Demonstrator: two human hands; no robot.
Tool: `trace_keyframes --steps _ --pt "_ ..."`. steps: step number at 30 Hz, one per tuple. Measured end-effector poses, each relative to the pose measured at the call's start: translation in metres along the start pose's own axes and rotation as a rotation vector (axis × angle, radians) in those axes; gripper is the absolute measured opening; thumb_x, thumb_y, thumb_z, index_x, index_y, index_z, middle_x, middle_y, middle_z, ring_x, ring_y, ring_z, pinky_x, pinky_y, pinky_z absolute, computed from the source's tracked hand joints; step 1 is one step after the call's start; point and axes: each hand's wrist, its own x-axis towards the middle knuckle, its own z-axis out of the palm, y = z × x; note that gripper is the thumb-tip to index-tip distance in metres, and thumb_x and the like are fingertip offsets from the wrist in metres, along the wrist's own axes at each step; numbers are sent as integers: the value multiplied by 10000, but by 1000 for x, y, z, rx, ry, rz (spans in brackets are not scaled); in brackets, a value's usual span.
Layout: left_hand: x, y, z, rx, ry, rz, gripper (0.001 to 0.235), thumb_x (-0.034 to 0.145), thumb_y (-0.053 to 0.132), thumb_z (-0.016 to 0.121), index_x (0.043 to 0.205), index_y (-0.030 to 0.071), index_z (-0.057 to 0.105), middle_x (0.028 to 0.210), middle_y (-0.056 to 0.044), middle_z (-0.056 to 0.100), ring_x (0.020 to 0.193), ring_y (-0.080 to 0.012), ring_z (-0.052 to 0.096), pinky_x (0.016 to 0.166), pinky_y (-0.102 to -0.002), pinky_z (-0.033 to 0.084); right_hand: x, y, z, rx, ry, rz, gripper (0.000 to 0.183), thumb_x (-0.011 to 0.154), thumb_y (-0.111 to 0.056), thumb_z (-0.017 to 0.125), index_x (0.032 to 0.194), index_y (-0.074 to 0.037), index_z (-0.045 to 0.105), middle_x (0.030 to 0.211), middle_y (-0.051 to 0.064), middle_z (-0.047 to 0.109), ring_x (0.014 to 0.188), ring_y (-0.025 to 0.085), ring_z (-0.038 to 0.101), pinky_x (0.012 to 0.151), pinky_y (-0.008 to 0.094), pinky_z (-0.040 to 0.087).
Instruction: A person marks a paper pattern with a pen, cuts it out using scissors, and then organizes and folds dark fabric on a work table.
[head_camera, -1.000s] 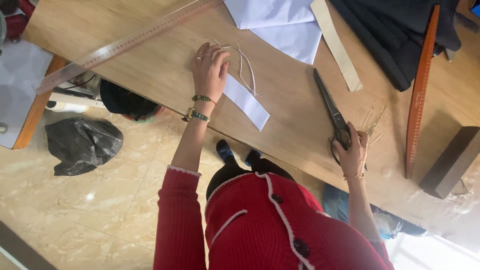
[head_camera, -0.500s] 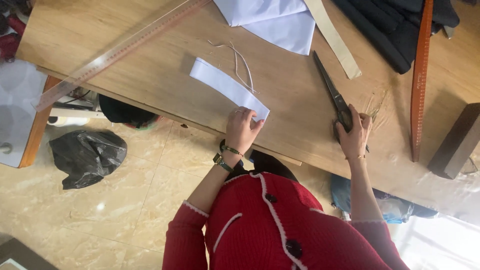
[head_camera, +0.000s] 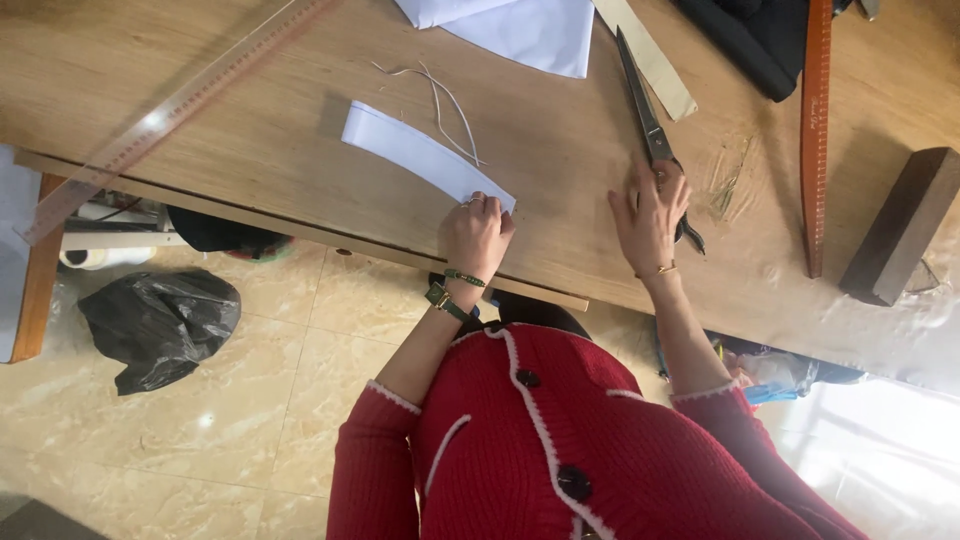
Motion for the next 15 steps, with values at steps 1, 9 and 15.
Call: trace_keyframes --steps 1,9,15 --pt "0 0 0 0 -2 1 177 768 229 749 797 135 603 788 -39 610 584 -226 654 553 -357 532 -3 -3 11 0 0 2 608 939 -223 782 1478 -116 520 1304 128 364 1140 346 377 967 488 364" --pt "13 -10 -24 -431 -78 -229 81 801 180 681 824 106 661 750 -73 650 673 -322 703 563 -412 544 -9 -67 69 333 -144 -99 308 919 -354 786 1163 -185 700 1069 42 541 1086 246 515 972 383 376" --pt "31 -71 -111 -770 129 -541 83 919 187 641 962 119 661 856 -71 708 784 -223 720 694 -311 544 -6 -86 94 255 -154 -42 360 846 -512 820 953 -200 673 982 3 495 1042 233 483 888 387 371"
